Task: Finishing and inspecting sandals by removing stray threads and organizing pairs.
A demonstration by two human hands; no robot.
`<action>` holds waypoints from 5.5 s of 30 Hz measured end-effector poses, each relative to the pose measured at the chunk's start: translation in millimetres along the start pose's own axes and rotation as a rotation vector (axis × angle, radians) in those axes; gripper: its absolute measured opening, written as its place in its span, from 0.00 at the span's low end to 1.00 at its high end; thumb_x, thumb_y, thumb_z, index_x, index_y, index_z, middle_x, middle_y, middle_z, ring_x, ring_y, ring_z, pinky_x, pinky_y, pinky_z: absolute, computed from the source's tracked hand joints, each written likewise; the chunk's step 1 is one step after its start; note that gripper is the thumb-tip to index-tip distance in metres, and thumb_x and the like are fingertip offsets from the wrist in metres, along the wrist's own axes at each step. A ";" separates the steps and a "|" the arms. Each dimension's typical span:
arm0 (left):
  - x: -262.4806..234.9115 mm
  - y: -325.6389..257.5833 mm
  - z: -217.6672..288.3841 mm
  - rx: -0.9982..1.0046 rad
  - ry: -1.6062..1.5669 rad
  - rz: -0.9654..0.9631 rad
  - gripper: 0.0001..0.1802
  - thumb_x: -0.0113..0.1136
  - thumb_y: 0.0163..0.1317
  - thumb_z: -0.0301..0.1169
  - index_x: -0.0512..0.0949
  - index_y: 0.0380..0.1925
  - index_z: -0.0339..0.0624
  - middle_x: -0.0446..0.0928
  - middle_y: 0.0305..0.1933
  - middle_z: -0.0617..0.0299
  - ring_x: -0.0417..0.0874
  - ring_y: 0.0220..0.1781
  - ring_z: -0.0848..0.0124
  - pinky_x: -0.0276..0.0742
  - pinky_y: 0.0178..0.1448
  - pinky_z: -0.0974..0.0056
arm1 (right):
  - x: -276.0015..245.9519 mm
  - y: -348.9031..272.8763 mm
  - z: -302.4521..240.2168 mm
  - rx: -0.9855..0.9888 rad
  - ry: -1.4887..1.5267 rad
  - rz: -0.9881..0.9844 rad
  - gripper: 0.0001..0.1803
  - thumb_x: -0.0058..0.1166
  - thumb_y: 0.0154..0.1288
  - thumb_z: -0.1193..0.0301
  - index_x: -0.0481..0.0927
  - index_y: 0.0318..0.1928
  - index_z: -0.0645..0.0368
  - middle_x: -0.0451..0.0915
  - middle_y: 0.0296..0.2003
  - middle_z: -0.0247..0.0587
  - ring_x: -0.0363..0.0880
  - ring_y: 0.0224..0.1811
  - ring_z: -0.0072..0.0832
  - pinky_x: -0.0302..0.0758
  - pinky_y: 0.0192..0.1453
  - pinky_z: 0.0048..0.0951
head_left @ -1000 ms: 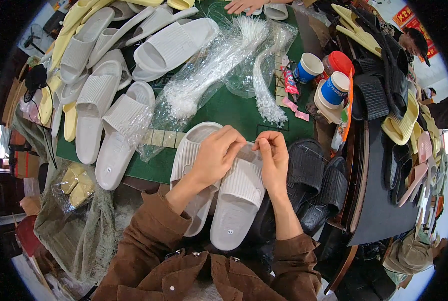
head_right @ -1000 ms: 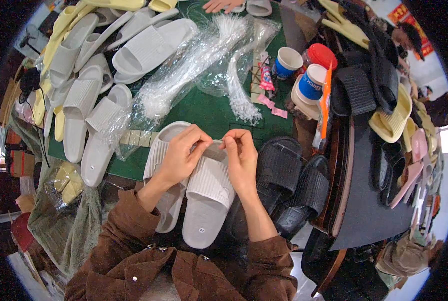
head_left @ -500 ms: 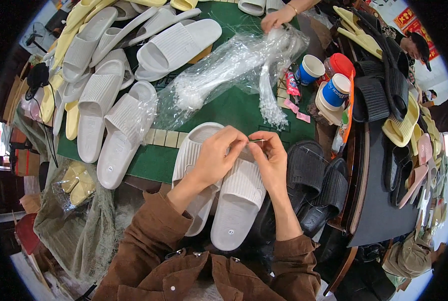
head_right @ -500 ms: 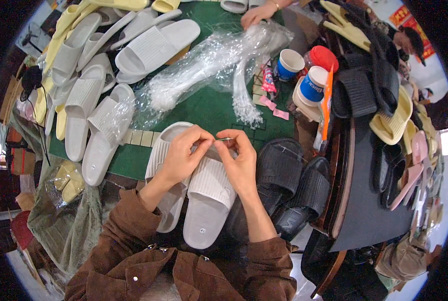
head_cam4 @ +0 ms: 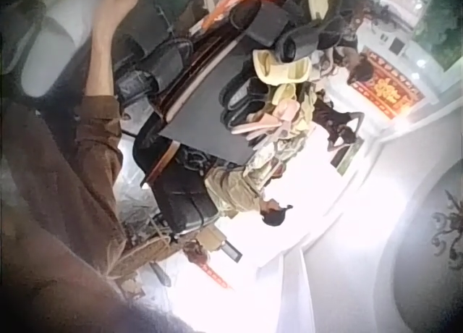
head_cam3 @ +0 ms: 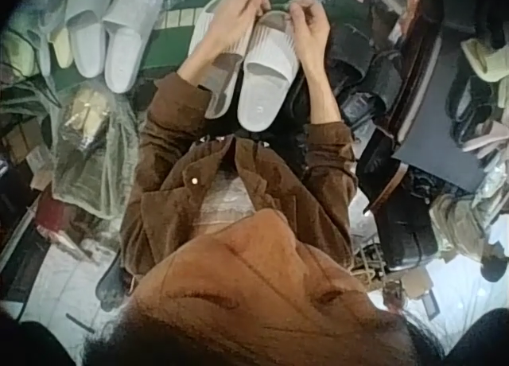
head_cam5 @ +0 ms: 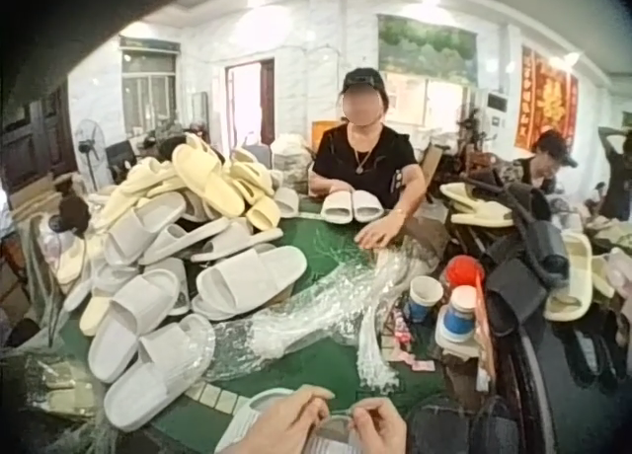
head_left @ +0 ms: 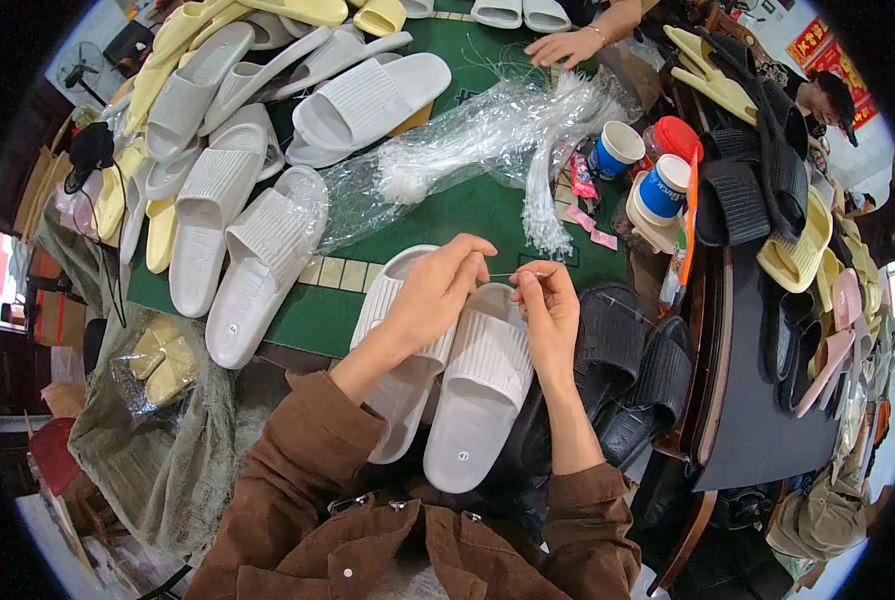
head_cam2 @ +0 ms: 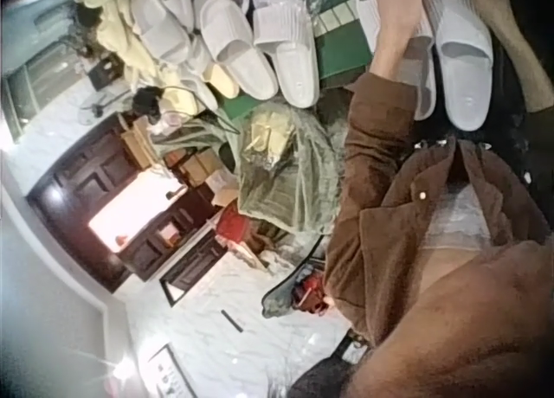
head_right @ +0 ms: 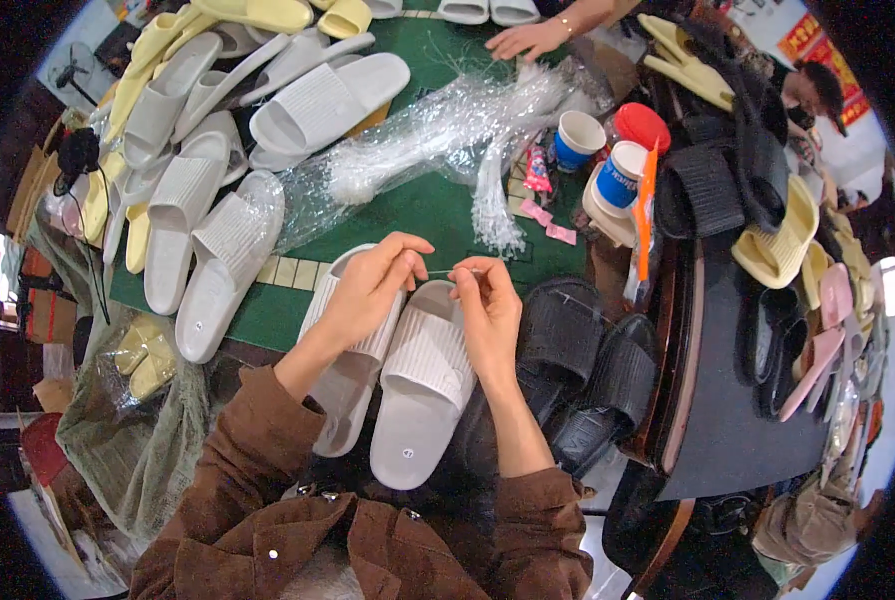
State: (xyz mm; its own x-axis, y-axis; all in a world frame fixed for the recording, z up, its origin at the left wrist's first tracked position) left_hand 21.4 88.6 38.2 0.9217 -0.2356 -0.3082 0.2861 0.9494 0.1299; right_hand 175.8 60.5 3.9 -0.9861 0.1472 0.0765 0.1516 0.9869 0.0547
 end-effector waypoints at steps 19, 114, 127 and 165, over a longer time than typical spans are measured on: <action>-32.0 -139.9 33.2 0.191 0.398 -0.008 0.14 0.60 0.56 0.20 0.77 0.44 0.36 0.76 0.44 0.52 0.77 0.47 0.53 0.74 0.49 0.56 | 8.2 21.6 -25.9 0.004 -0.185 -0.216 0.11 0.45 0.75 0.70 0.79 0.44 0.64 0.81 0.34 0.35 0.78 0.36 0.19 0.75 0.42 0.21; -47.9 -116.5 -13.7 -0.110 0.181 0.225 0.37 0.53 0.67 0.33 0.51 0.71 0.36 0.51 0.74 0.45 0.50 0.77 0.51 0.47 0.76 0.53 | 76.1 -81.1 -38.6 -0.141 -1.125 -0.051 0.21 0.59 0.63 0.61 0.77 0.28 0.71 0.77 0.24 0.61 0.80 0.26 0.54 0.78 0.28 0.44; -66.5 -106.4 -7.7 -0.016 0.375 0.251 0.30 0.44 0.63 0.13 0.65 0.66 0.42 0.55 0.74 0.49 0.56 0.75 0.50 0.56 0.73 0.56 | 66.9 -87.2 5.5 0.117 -0.277 -0.144 0.23 0.56 0.66 0.77 0.65 0.56 0.77 0.74 0.39 0.53 0.80 0.25 0.27 0.77 0.25 0.25; -25.4 -79.7 136.4 0.524 0.364 -0.121 0.17 0.51 0.60 0.22 0.79 0.49 0.34 0.78 0.52 0.51 0.78 0.57 0.54 0.73 0.61 0.52 | -278.3 -416.1 267.4 0.500 -0.840 0.118 0.24 0.51 0.69 0.53 0.77 0.48 0.64 0.82 0.41 0.48 0.83 0.40 0.33 0.79 0.38 0.32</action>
State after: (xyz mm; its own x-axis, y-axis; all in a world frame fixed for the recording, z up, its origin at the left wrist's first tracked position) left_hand 11.0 -9.4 164.2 0.7537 -0.1613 -0.6371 0.5567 0.6720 0.4884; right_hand 369.1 -373.6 -306.3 -0.7234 0.0542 -0.6883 0.3968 0.8485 -0.3502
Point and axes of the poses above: each hand's wrist, its own y-axis towards the middle knuckle, its own x-axis out of the palm, z = x × y, the point moved 9 cm from there along y, towards the middle knuckle
